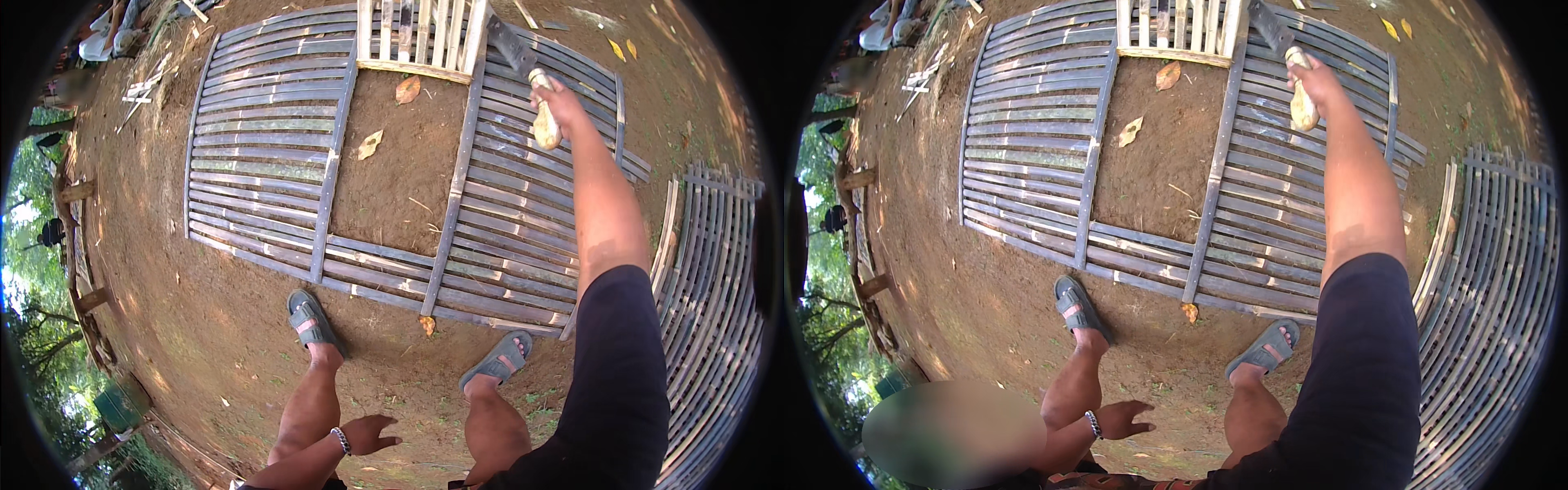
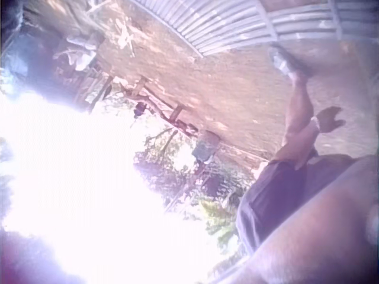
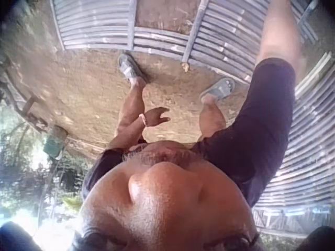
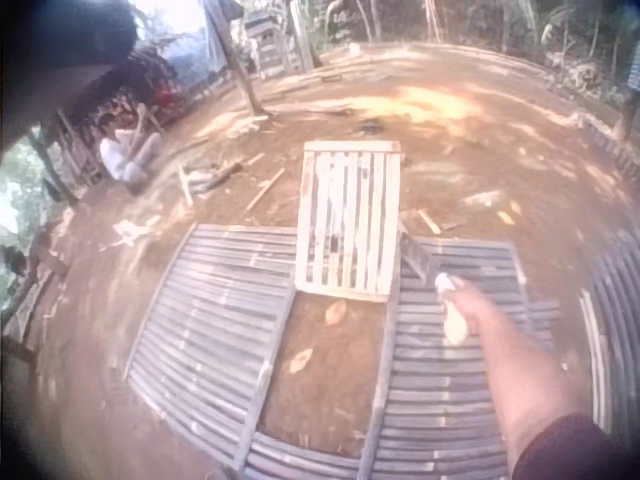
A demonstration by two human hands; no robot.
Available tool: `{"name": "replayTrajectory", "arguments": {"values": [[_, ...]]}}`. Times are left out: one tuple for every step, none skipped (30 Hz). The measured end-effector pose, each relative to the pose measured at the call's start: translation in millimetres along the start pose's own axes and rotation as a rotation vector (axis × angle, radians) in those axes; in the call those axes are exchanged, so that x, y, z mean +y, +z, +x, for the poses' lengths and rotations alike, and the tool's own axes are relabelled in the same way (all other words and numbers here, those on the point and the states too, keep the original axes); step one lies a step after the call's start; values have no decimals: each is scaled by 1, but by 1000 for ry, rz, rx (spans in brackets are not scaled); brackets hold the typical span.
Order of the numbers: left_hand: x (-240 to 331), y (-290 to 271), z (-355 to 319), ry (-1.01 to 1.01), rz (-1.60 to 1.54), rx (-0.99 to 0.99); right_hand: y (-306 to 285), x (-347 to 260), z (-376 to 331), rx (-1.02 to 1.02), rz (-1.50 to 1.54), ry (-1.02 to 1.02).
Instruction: The person assembles a bamboo frame structure by arranging slats and using a machete to drive wooden pegs into the joints. The person positions the frame on the ground, aligns the pieces, and repeatedly strikes the pegs to secure the assembly.
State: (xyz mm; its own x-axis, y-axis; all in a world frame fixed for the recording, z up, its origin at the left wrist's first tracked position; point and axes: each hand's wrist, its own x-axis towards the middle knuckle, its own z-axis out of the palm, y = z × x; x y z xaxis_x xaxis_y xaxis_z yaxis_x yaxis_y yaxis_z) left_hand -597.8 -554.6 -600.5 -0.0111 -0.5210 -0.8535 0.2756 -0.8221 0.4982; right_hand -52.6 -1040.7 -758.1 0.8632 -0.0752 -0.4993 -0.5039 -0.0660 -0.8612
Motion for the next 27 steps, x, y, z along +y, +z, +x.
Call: {"name": "replayTrajectory", "arguments": {"values": [[10, -10, 2, 100, -52, 197, 13, -9, 7, -9, 5, -16], [24, -27, 2, 200, -95, 389, 20, -21, 9, -6, 11, -33], [28, -39, 4, 254, -189, 426, 19, -28, 11, -60, 26, -22], [31, -47, 5, 310, -282, 454, 12, -29, 10, -82, 6, -33], [32, -50, 3, 355, -373, 491, 11, -27, 6, -100, 8, -35], [26, -46, 4, 316, -401, 474, 7, -22, -2, -114, 11, -38], [17, -41, 3, 279, -418, 460, 2, -25, -10, -143, -27, -57], [10, -37, 2, 236, -438, 437, -5, -23, -20, -171, -65, -67], [3, -37, 5, 198, -574, 447, -10, -19, -29, -196, -102, -76], [-4, -39, 11, 166, -711, 451, -14, -17, -42, -189, -104, -84], [-7, -43, 16, 134, -845, 453, -15, -14, -54, -181, -105, -94], [-4, -54, 20, 194, -997, 571, -14, -8, -66, -176, -105, -101], [-3, -72, 26, 255, -1148, 690, -12, 1, -80, -181, -70, -93], [-7, -99, 36, 332, -1248, 742, -9, 6, -98, -165, -40, -79], [11, -139, 45, 303, -1364, 844, -12, 19, -112, -177, 2, -85], [38, -177, 43, 476, -1362, 968, 5, 24, -136, -131, 18, -45], [57, -214, 45, 611, -1537, 975, 8, 42, -152, -50, 36, -27], [74, -248, 45, 729, -1693, 987, 19, 52, -172, -29, 75, -42], [89, -276, 43, 854, -1841, 1001, 32, 54, -197, -27, 173, -7], [95, -299, 51, 1026, -1889, 907, 30, 72, -216, 15, 178, -4], [98, -312, 58, 1191, -1933, 810, 23, 91, -236, 8, 228, 13], [93, -312, 68, 1157, -2016, 899, 23, 102, -261, 31, 293, 62], [84, -313, 83, 1124, -2090, 991, 19, 117, -283, 34, 307, 75], [81, -313, 99, 1082, -2172, 1065, 14, 127, -308, 69, 302, 63], [79, -307, 104, 1059, -2140, 1053, 10, 142, -329, 88, 262, 99], [75, -301, 108, 1028, -2048, 1079, 10, 156, -350, 109, 236, 156], [72, -297, 112, 984, -1959, 1112, 9, 169, -371, 135, 205, 214]]}}
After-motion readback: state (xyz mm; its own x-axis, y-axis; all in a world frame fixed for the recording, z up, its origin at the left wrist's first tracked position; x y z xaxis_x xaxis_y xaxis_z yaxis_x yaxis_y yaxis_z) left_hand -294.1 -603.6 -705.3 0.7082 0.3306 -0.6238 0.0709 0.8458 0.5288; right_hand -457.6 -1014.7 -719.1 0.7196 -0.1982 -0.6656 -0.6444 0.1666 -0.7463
